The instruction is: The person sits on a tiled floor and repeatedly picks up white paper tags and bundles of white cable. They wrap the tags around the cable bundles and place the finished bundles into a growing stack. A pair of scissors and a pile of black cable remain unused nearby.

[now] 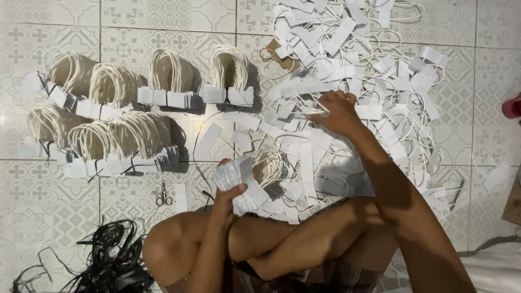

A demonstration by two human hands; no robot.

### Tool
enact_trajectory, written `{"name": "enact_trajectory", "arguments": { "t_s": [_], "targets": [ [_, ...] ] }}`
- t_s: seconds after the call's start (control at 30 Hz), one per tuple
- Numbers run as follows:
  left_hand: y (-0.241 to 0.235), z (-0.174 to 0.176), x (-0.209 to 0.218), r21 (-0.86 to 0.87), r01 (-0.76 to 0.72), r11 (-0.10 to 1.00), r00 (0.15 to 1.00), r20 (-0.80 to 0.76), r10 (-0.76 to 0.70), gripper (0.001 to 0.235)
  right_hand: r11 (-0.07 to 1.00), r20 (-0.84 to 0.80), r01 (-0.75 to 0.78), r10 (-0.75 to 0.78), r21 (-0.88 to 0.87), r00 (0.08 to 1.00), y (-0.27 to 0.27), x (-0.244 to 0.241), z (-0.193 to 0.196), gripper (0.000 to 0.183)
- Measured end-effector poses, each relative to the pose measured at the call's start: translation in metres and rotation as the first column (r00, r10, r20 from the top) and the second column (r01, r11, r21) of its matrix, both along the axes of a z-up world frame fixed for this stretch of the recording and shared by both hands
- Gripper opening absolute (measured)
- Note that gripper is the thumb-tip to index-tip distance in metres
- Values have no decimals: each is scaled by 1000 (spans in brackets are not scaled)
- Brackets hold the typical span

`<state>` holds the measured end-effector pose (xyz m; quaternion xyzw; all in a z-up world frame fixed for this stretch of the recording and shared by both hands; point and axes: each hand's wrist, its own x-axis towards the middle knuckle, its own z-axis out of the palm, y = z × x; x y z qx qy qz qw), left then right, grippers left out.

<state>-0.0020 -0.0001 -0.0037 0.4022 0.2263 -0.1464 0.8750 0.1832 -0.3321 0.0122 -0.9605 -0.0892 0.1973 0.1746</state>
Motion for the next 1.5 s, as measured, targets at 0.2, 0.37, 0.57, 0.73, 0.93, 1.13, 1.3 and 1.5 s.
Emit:
{"name": "enact_trajectory", "arguments": {
  "t_s": [0.2, 0.37, 0.57, 0.73, 0.93, 1.13, 1.3, 1.5],
  "targets": [
    [2, 13, 5, 67, 40, 997, 999, -15, -39, 93, 946, 127, -2, -42, 326, 991, -6, -14, 28, 23],
    [1, 24, 0, 88, 62, 994, 997, -53, -57, 87, 926, 102, 58, -102, 373, 990, -12, -30, 16, 18],
    [-1, 25, -11, 94, 67, 993, 995, -83, -60, 97, 665, -216, 408, -355, 625, 910, 18, -75, 90, 19],
    [2, 30, -17, 84, 43, 996, 997, -75, -37, 102, 520, -280, 487, -427, 702, 860, -6, -101, 45, 16],
    [14, -13, -27, -78, -71, 994, 995, -70, 65, 85, 165, -561, 677, -439, 718, 702, 15, -130, 75, 25],
    [29, -58, -24, -248, -218, 944, 976, -69, 207, 77, 317, -652, 779, -426, 541, 627, 9, -137, 64, 42],
    [22, -51, -26, -241, -166, 956, 986, -43, 160, 67, 755, -390, 547, -410, 362, 825, -3, -121, 14, 35],
    [20, -52, -28, -237, -179, 955, 984, -30, 177, 64, 927, -75, 352, -345, 126, 936, 11, -114, 14, 50]
  ]
}}
